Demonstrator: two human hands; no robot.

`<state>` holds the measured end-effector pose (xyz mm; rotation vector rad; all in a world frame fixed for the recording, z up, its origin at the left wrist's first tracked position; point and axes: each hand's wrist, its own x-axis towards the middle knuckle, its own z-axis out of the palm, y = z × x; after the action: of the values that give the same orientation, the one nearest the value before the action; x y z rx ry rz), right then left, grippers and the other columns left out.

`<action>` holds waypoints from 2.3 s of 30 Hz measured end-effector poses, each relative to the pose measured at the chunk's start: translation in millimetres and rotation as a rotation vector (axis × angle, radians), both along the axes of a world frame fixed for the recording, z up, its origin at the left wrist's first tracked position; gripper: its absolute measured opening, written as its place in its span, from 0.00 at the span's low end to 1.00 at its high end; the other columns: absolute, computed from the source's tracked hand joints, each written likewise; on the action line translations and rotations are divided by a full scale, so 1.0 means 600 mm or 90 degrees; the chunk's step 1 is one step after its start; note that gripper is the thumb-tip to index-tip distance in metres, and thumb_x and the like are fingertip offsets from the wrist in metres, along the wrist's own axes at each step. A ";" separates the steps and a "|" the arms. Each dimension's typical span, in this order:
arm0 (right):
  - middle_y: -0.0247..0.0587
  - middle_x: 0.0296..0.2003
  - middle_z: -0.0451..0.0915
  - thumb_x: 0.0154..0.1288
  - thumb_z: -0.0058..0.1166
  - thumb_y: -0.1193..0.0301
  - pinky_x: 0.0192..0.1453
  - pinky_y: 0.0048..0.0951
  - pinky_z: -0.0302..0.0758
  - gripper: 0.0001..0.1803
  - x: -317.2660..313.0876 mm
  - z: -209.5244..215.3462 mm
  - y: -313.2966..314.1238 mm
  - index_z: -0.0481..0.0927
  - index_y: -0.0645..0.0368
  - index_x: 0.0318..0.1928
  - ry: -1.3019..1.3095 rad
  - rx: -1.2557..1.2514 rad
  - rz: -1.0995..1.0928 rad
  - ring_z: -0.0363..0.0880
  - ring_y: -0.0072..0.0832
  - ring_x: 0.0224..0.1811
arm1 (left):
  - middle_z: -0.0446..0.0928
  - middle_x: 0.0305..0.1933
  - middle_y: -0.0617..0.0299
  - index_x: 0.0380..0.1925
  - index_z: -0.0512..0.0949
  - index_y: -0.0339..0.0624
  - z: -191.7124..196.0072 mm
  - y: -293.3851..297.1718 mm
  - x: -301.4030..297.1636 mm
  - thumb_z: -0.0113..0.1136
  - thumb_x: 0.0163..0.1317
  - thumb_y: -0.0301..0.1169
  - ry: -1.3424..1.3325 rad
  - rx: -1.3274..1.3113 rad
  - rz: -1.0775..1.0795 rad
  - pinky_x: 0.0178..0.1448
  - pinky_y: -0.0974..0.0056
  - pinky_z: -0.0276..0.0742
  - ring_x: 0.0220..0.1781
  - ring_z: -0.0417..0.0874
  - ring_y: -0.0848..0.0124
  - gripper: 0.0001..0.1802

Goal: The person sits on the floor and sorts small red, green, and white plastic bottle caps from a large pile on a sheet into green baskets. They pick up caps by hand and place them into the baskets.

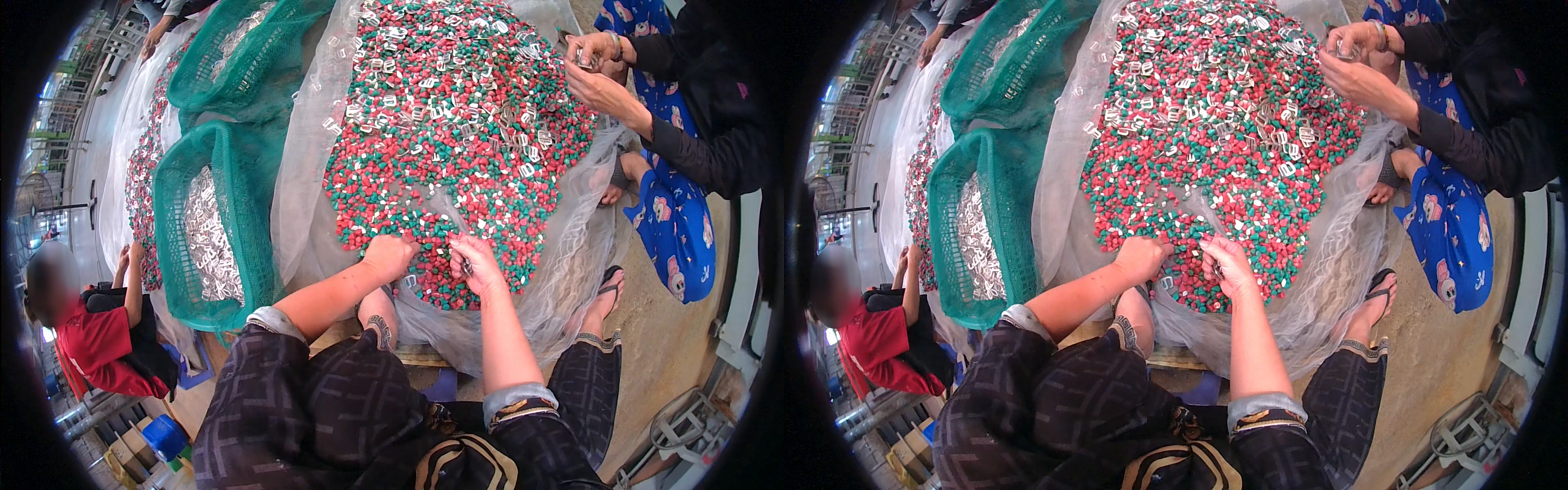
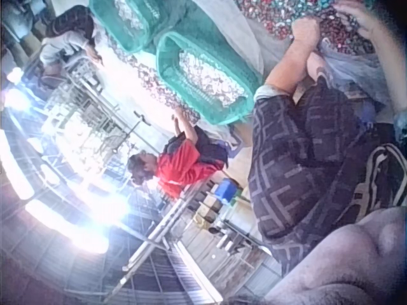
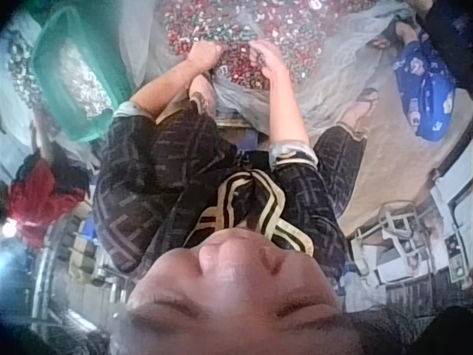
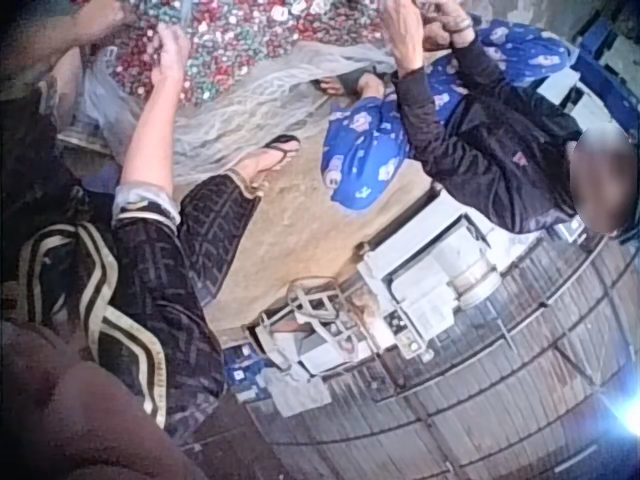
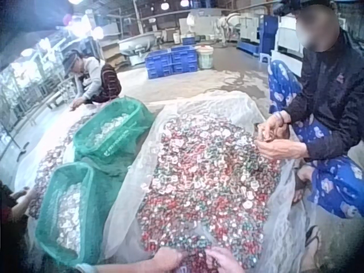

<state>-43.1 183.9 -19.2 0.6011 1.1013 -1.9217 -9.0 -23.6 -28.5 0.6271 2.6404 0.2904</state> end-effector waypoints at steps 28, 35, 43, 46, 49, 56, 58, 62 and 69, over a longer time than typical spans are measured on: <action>0.28 0.23 0.75 0.58 0.58 0.65 0.18 0.18 0.62 0.08 -0.010 0.024 -0.012 0.75 0.53 0.33 0.014 -0.002 0.088 0.69 0.16 0.20 | 0.74 0.22 0.70 0.33 0.77 0.42 0.069 0.000 -0.063 0.58 0.59 0.36 -0.784 0.706 0.595 0.19 0.76 0.49 0.16 0.59 0.85 0.10; 0.38 0.26 0.78 0.57 0.57 0.68 0.21 0.22 0.71 0.08 -0.017 0.017 0.001 0.72 0.54 0.32 0.012 -0.013 -0.004 0.75 0.21 0.21 | 0.77 0.31 0.55 0.39 0.75 0.37 0.084 -0.027 -0.069 0.42 0.67 0.45 -0.826 0.896 0.694 0.31 0.65 0.74 0.31 0.78 0.64 0.22; 0.39 0.24 0.76 0.56 0.53 0.74 0.19 0.24 0.71 0.07 -0.012 0.022 -0.009 0.67 0.52 0.28 0.030 -0.049 -0.016 0.75 0.26 0.21 | 0.68 0.18 0.69 0.27 0.71 0.45 0.037 -0.069 -0.062 0.61 0.56 0.41 -0.523 0.579 0.559 0.22 0.69 0.59 0.20 0.67 0.75 0.14; 0.35 0.22 0.72 0.56 0.52 0.74 0.17 0.21 0.64 0.07 -0.012 0.022 -0.004 0.67 0.51 0.29 0.005 -0.065 -0.049 0.70 0.23 0.19 | 0.68 0.19 0.70 0.30 0.71 0.45 0.080 -0.082 -0.051 0.64 0.49 0.45 -0.196 0.175 0.456 0.24 0.67 0.62 0.20 0.67 0.78 0.18; 0.32 0.21 0.69 0.57 0.52 0.74 0.16 0.20 0.58 0.06 -0.015 0.038 -0.008 0.68 0.51 0.31 -0.001 -0.068 -0.037 0.65 0.21 0.17 | 0.69 0.23 0.69 0.32 0.71 0.47 0.089 -0.117 -0.053 0.61 0.51 0.42 -0.456 0.453 0.716 0.27 0.65 0.64 0.24 0.69 0.77 0.15; 0.32 0.20 0.71 0.60 0.52 0.65 0.14 0.20 0.57 0.07 -0.017 0.010 0.004 0.71 0.53 0.31 -0.025 -0.070 -0.061 0.67 0.22 0.17 | 0.74 0.33 0.63 0.37 0.71 0.40 0.081 -0.209 -0.046 0.53 0.55 0.20 -0.571 0.841 0.682 0.36 0.63 0.76 0.35 0.76 0.72 0.09; 0.34 0.20 0.72 0.61 0.50 0.61 0.14 0.20 0.58 0.11 -0.020 0.015 -0.001 0.72 0.54 0.29 -0.042 -0.068 -0.059 0.68 0.23 0.17 | 0.77 0.36 0.60 0.40 0.72 0.39 0.097 -0.262 -0.066 0.54 0.57 0.22 -0.497 0.781 0.663 0.39 0.61 0.80 0.37 0.80 0.68 0.10; 0.38 0.21 0.74 0.64 0.45 0.54 0.14 0.21 0.58 0.21 -0.026 0.034 -0.002 0.74 0.57 0.25 -0.067 -0.058 -0.089 0.71 0.26 0.18 | 0.71 0.43 0.53 0.58 0.56 0.39 0.205 -0.381 -0.193 0.59 0.54 0.28 0.192 1.074 0.778 0.47 0.56 0.77 0.43 0.77 0.59 0.32; 0.33 0.21 0.74 0.63 0.49 0.63 0.14 0.17 0.58 0.13 -0.035 0.058 -0.055 0.78 0.60 0.32 0.094 0.026 -0.040 0.69 0.18 0.17 | 0.73 0.45 0.51 0.54 0.59 0.42 0.226 -0.287 -0.214 0.56 0.57 0.36 -0.039 0.980 0.730 0.46 0.52 0.76 0.44 0.78 0.58 0.27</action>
<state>-64.1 151.1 15.8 0.5283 1.2303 -2.0278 -137.4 -195.5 107.2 -0.6611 1.8888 2.5668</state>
